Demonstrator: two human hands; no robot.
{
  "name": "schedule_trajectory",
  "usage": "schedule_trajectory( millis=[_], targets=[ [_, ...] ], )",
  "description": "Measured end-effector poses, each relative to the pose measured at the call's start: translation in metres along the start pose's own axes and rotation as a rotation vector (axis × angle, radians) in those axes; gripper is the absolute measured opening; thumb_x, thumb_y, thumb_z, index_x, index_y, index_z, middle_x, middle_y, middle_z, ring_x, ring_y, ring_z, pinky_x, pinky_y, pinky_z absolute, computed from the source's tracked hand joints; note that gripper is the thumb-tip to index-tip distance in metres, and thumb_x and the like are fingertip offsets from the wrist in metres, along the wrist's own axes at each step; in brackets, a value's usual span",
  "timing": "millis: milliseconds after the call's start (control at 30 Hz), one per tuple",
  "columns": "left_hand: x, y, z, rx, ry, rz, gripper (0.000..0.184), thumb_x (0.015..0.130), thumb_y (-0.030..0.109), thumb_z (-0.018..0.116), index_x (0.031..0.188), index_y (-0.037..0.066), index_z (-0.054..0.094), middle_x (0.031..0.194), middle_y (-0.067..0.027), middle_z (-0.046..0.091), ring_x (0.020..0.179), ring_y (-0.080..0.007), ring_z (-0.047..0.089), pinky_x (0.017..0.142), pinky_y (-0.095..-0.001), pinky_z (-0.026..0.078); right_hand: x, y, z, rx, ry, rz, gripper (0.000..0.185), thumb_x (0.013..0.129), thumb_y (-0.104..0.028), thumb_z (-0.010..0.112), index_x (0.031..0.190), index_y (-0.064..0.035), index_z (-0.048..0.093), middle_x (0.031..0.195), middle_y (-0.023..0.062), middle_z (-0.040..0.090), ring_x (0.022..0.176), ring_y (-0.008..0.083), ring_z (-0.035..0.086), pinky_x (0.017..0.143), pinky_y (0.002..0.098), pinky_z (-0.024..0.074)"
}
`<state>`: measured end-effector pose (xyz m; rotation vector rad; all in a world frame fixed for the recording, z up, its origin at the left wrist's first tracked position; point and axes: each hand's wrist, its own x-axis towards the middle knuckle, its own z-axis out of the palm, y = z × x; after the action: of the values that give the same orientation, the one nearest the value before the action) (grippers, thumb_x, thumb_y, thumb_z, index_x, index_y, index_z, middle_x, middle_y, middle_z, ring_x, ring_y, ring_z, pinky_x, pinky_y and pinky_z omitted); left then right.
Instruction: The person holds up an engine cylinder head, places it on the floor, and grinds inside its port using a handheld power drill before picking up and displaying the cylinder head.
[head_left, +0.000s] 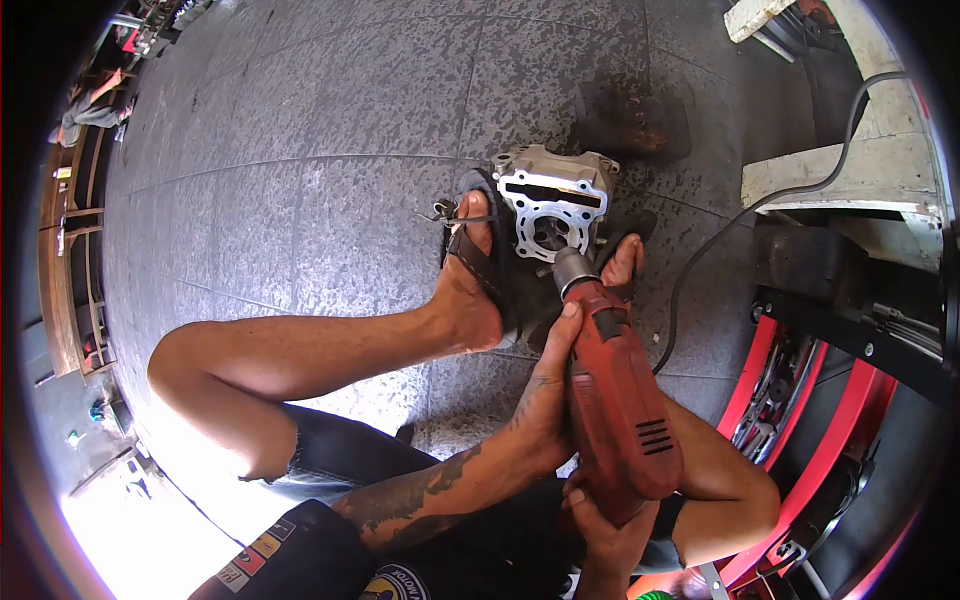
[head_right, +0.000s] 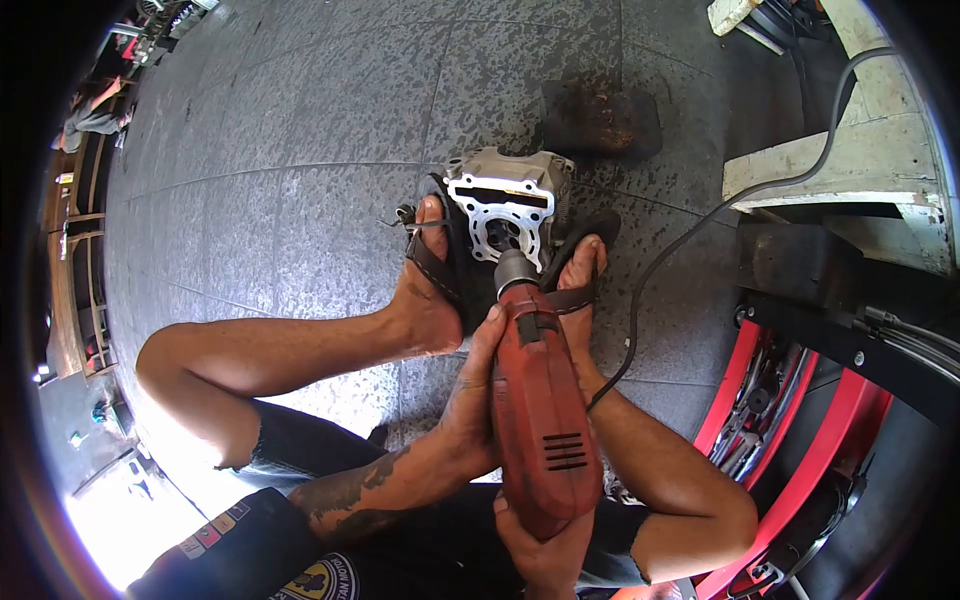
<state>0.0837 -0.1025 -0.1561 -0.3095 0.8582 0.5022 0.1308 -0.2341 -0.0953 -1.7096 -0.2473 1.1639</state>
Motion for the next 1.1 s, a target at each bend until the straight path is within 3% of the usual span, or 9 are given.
schedule_trajectory(
  millis=[133, 267, 500, 567, 767, 867, 1100],
  targets=[
    [0.007, -0.005, 0.003, 0.051, -0.001, 0.064, 0.058, 0.083, 0.066, 0.056, 0.108, 0.014, 0.058, 0.096, -0.0052, 0.064, 0.087, -0.0190, 0.064, 0.081, -0.0383, 0.054, 0.002, -0.006, 0.000, 0.020, 0.045, -0.005, 0.055, 0.071, 0.005, 0.064, 0.121, 0.0076, 0.041, 0.084, 0.0153, 0.060, 0.070, 0.0192, 0.061, 0.059, 0.0281, 0.0513],
    [0.009, -0.006, 0.005, 0.040, -0.064, 0.041, 0.057, 0.083, 0.065, 0.056, 0.107, 0.014, 0.058, 0.096, -0.0047, 0.063, 0.088, -0.0186, 0.063, 0.081, -0.0378, 0.053, 0.004, -0.006, 0.002, 0.043, 0.058, -0.014, 0.056, 0.072, 0.004, 0.064, 0.122, 0.0076, 0.040, 0.084, 0.0156, 0.059, 0.070, 0.0199, 0.061, 0.059, 0.0285, 0.0514],
    [0.001, 0.007, 0.011, 0.043, 0.013, 0.044, 0.056, 0.084, 0.064, 0.056, 0.110, 0.014, 0.056, 0.098, -0.0036, 0.063, 0.089, -0.0178, 0.063, 0.081, -0.0370, 0.053, 0.011, 0.006, -0.001, 0.015, -0.028, -0.023, 0.055, 0.073, 0.004, 0.065, 0.122, 0.0083, 0.042, 0.085, 0.0151, 0.060, 0.069, 0.0188, 0.061, 0.057, 0.0276, 0.0516],
    [0.000, 0.008, 0.012, 0.038, 0.017, 0.055, 0.056, 0.084, 0.064, 0.056, 0.110, 0.014, 0.056, 0.098, -0.0036, 0.063, 0.089, -0.0176, 0.063, 0.081, -0.0366, 0.053, 0.008, 0.005, 0.003, 0.025, 0.034, -0.025, 0.053, 0.072, 0.004, 0.065, 0.121, 0.0086, 0.043, 0.083, 0.0144, 0.060, 0.068, 0.0183, 0.061, 0.057, 0.0278, 0.0515],
    [0.011, 0.001, 0.006, 0.145, -0.092, 0.143, 0.055, 0.084, 0.064, 0.057, 0.110, 0.015, 0.056, 0.098, -0.0031, 0.062, 0.089, -0.0170, 0.062, 0.082, -0.0359, 0.052, 0.010, -0.006, 0.005, 0.085, 0.040, -0.006, 0.051, 0.071, 0.004, 0.064, 0.119, 0.0089, 0.045, 0.081, 0.0141, 0.060, 0.066, 0.0179, 0.061, 0.057, 0.0274, 0.0514],
    [0.004, 0.008, 0.008, 0.060, -0.007, 0.061, 0.055, 0.084, 0.064, 0.057, 0.108, 0.015, 0.057, 0.098, -0.0028, 0.062, 0.089, -0.0169, 0.062, 0.082, -0.0360, 0.052, 0.012, 0.007, 0.004, 0.042, 0.036, 0.007, 0.049, 0.071, 0.004, 0.064, 0.117, 0.0089, 0.047, 0.081, 0.0137, 0.060, 0.066, 0.0180, 0.061, 0.057, 0.0273, 0.0513],
    [0.008, 0.013, 0.013, 0.149, -0.125, 0.147, 0.054, 0.084, 0.063, 0.058, 0.107, 0.015, 0.058, 0.095, -0.0025, 0.063, 0.088, -0.0170, 0.062, 0.080, -0.0353, 0.053, 0.017, 0.003, 0.007, 0.047, -0.004, -0.045, 0.050, 0.071, 0.005, 0.064, 0.117, 0.0084, 0.046, 0.081, 0.0132, 0.060, 0.068, 0.0181, 0.061, 0.059, 0.0281, 0.0508]
  ],
)
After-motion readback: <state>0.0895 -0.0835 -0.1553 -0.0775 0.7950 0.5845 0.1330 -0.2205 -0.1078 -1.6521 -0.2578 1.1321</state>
